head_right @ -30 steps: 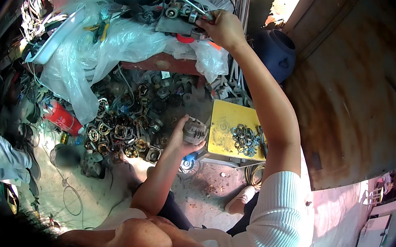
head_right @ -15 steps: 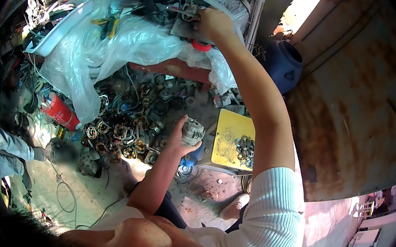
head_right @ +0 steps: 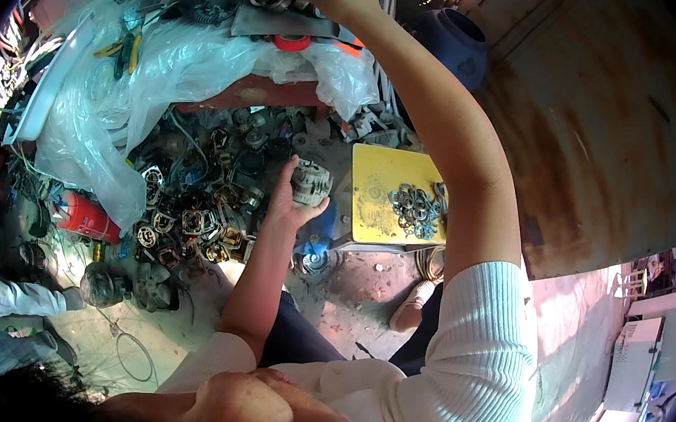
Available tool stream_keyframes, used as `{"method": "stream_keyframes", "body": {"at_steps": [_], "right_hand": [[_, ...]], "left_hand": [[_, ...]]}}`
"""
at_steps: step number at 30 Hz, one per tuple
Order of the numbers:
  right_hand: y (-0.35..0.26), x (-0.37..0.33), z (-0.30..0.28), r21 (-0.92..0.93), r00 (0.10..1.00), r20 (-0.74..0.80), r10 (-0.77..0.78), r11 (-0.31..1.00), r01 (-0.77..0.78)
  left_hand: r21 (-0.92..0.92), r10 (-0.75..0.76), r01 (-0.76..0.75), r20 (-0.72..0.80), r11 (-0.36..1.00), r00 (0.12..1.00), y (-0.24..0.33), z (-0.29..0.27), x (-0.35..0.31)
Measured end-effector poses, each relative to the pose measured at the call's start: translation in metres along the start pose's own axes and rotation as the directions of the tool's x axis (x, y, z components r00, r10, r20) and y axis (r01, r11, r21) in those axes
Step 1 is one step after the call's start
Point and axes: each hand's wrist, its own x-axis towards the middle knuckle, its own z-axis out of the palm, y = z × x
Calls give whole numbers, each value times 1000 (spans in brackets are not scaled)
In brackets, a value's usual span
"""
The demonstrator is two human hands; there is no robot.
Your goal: The person uses a screwdriver to pry components apart and remove small screws from a metal motor housing while sitting on the floor.
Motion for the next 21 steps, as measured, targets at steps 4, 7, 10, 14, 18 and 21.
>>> {"method": "stream_keyframes", "body": {"at_steps": [4, 7, 10, 14, 18, 21], "right_hand": [[46, -30, -25, 6, 999, -33, 12, 1000, -12], [61, -69, -51, 271, 982, 62, 177, 944, -187], [71, -144, -75, 316, 965, 100, 242, 912, -261], [97, -266, -87, 437, 851, 205, 484, 732, -522], [148, -398, -57, 260, 663, 245, 708, 610, -748], [156, -468, -27, 260, 674, -16, 738, 654, -710]], "left_hand": [[35, -76, 74, 49, 997, 996, -7, 16, 10], [82, -92, 85, 86, 993, 992, -9, 25, 10], [117, -123, 110, 109, 987, 986, -5, 24, 21], [185, -161, 137, 126, 973, 979, -19, 34, 27], [202, -151, 118, 152, 972, 977, -42, 43, 25], [209, -151, 112, 180, 971, 972, -44, 40, 25]]}}
